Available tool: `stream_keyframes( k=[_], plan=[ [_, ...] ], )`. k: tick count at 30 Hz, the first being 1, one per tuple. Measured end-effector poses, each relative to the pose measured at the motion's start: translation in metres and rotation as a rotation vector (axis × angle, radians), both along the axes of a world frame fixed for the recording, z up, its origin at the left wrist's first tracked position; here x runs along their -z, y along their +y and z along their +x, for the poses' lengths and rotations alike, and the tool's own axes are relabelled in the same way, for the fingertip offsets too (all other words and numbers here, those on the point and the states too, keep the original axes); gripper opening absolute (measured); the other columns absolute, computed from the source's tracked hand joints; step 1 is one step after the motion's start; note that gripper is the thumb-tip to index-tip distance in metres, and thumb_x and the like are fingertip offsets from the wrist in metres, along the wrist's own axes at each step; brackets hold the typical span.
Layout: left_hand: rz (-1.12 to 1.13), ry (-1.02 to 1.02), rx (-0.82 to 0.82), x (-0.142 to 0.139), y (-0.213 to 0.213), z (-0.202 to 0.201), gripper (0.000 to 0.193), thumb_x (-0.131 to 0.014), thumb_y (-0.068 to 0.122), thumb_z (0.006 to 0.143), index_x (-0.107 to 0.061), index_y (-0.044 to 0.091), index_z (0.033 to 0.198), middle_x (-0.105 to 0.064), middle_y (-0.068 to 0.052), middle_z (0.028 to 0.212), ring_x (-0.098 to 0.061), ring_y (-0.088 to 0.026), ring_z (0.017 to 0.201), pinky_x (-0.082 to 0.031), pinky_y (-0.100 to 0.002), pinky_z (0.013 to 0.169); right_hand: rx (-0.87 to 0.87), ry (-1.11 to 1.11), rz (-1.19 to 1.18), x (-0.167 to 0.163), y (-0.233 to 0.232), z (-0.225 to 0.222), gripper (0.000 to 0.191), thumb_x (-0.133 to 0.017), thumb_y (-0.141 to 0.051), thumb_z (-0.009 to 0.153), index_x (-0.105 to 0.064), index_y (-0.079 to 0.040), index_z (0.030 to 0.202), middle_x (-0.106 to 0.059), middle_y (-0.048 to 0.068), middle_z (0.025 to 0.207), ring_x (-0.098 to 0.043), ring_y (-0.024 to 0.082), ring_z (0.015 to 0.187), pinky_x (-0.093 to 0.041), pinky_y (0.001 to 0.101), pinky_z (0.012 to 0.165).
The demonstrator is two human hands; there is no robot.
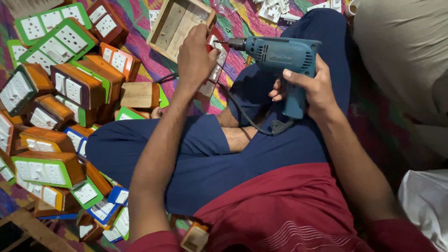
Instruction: The person uses a corded drill to drive screws into the corners of small plastic electrical switchboards. They pick up each board, drill the screws, and place the finished boards into a pile.
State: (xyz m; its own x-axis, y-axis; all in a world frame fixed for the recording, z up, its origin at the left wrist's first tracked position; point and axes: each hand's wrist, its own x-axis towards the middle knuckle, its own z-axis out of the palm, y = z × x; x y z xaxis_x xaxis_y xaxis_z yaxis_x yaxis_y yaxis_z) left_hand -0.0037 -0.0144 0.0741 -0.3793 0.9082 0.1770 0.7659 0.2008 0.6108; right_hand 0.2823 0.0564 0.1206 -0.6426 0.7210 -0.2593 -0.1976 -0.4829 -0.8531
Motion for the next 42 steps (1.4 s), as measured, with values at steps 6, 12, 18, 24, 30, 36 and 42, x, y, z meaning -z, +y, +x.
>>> stream_keyframes(
  k=[6,12,18,24,30,36,42],
  plan=[
    [0.089,-0.028,0.077,0.008,0.002,-0.002,0.034,-0.069,-0.003,0.078,-0.051,0.0,0.107,-0.059,-0.024,0.108,-0.058,-0.049,0.103,-0.045,-0.054,0.085,-0.004,-0.007,0.073,0.001,0.002,0.001,0.045,-0.07,-0.002,0.093,-0.045,0.003,0.13,-0.066,0.02,0.096,-0.072,0.028,0.072,-0.064,0.039,0.056],
    [0.106,0.006,0.076,0.009,0.005,0.002,0.034,-0.068,-0.002,0.078,-0.05,-0.001,0.107,-0.058,-0.024,0.106,-0.056,-0.05,0.1,-0.045,-0.056,0.083,0.015,-0.054,0.054,-0.002,0.002,0.002,0.041,-0.072,-0.002,0.095,-0.046,0.003,0.127,-0.065,0.019,0.093,-0.069,0.027,0.069,-0.062,0.0393,0.054],
    [0.064,0.008,0.037,0.009,0.006,0.003,0.033,-0.069,-0.001,0.078,-0.05,0.0,0.105,-0.059,-0.023,0.105,-0.058,-0.049,0.099,-0.045,-0.056,0.083,-0.015,-0.025,0.002,-0.008,0.001,-0.001,0.042,-0.069,-0.003,0.093,-0.046,0.001,0.128,-0.067,0.021,0.091,-0.074,0.031,0.074,-0.068,0.0459,0.064],
    [0.04,0.037,0.019,0.03,0.005,0.003,0.035,-0.069,0.001,0.081,-0.053,0.002,0.113,-0.061,-0.024,0.111,-0.06,-0.048,0.105,-0.048,-0.056,0.088,0.005,-0.025,0.0,0.0,-0.001,0.001,0.043,-0.069,-0.001,0.091,-0.047,0.003,0.129,-0.067,0.02,0.09,-0.073,0.031,0.074,-0.068,0.0482,0.064],
    [0.068,-0.022,-0.01,0.048,0.011,0.007,0.073,-0.058,-0.002,0.079,-0.045,0.005,0.15,-0.062,-0.026,0.119,-0.06,-0.048,0.108,-0.048,-0.055,0.09,0.062,-0.083,0.039,0.003,-0.004,-0.005,0.039,-0.07,-0.004,0.082,-0.055,0.005,0.118,-0.068,0.021,0.074,-0.072,0.034,0.06,-0.064,0.0463,0.053],
    [-0.038,0.052,-0.124,0.057,0.021,0.014,0.034,-0.065,0.007,0.086,-0.056,0.001,0.119,-0.063,-0.023,0.11,-0.063,-0.046,0.102,-0.05,-0.055,0.087,0.065,-0.08,-0.025,0.024,0.003,-0.002,0.038,-0.071,-0.006,0.083,-0.054,0.009,0.114,-0.067,0.022,0.077,-0.072,0.036,0.06,-0.065,0.0478,0.055],
    [0.0,-0.033,-0.124,0.058,0.024,0.015,0.057,-0.063,0.004,0.079,-0.05,0.001,0.135,-0.061,-0.026,0.111,-0.062,-0.048,0.099,-0.05,-0.056,0.084,0.073,-0.125,-0.101,0.042,0.014,0.0,0.041,-0.069,-0.009,0.081,-0.056,0.003,0.118,-0.067,0.023,0.079,-0.073,0.038,0.064,-0.065,0.0502,0.056]
  ],
)
